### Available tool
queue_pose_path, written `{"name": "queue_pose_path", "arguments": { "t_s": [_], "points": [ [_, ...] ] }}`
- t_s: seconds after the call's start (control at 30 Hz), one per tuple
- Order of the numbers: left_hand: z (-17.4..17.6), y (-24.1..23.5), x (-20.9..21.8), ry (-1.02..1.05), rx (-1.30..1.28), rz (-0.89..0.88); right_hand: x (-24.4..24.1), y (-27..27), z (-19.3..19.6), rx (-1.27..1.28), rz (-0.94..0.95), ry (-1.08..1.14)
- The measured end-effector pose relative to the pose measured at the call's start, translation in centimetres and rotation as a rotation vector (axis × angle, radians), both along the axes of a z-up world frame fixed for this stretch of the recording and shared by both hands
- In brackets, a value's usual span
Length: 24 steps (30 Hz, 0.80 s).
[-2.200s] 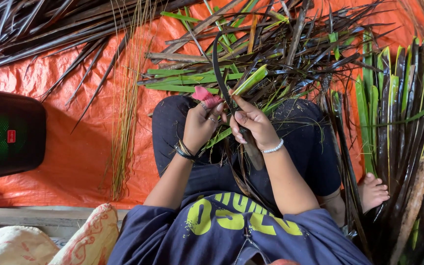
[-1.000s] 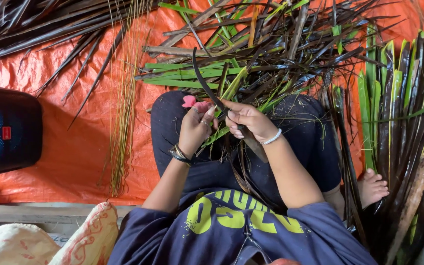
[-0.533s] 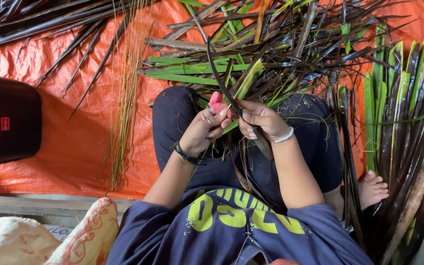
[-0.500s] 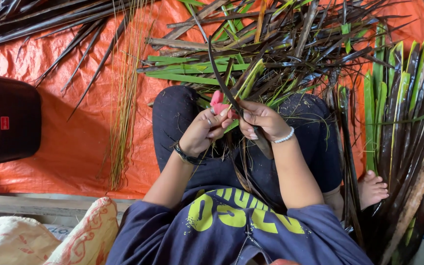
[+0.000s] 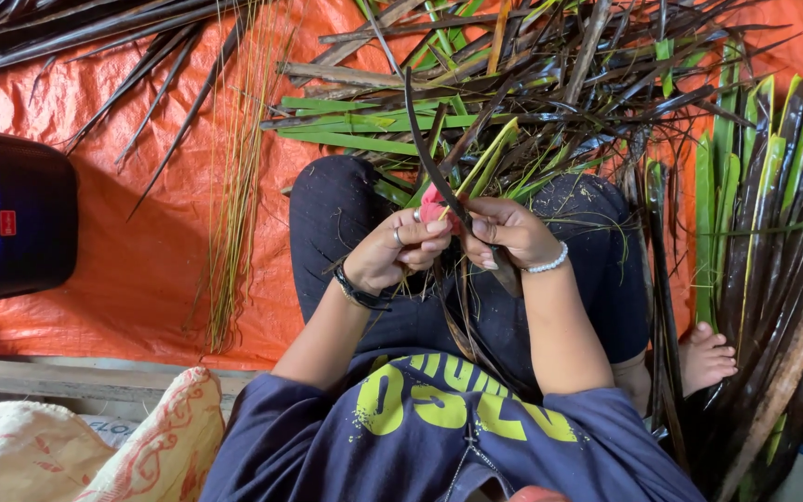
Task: The person sits on an orange tarp and uses a curved knife to strip the green leaflets from palm fronds. They hold the frond with one hand and pull the blade along the stem to separate the leaflets, which fall onto the lap and tarp.
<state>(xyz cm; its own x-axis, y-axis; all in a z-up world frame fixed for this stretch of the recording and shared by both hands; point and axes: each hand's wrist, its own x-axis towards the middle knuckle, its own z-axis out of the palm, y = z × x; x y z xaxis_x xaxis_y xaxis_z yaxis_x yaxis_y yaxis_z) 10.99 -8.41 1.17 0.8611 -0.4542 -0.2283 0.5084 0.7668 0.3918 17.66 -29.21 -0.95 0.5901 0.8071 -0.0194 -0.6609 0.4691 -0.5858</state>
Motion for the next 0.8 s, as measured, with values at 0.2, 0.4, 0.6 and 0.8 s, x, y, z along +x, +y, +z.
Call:
{"name": "queue_pose_path", "arguments": {
  "t_s": [0.2, 0.4, 0.6, 0.8],
  "points": [
    [-1.5, 0.0, -0.2, -0.031, -0.007, -0.003, -0.2, 0.4, 0.9, -0.035, -0.030, -0.031],
    [-0.8, 0.7, -0.7, -0.011, 0.001, 0.014, 1.3, 0.7, 1.5, -0.069, -0.070, -0.064],
    [-3.1, 0.6, -1.1, 0.034, 0.118, 0.103, 2.5, -0.3, 1.5, -0.006, -0.058, -0.092],
    [-0.2, 0.4, -0.7, 0.010, 0.167, 0.060, 0.9, 1.3, 2.8, -0.054, 0.073, -0.169]
  ]
}}
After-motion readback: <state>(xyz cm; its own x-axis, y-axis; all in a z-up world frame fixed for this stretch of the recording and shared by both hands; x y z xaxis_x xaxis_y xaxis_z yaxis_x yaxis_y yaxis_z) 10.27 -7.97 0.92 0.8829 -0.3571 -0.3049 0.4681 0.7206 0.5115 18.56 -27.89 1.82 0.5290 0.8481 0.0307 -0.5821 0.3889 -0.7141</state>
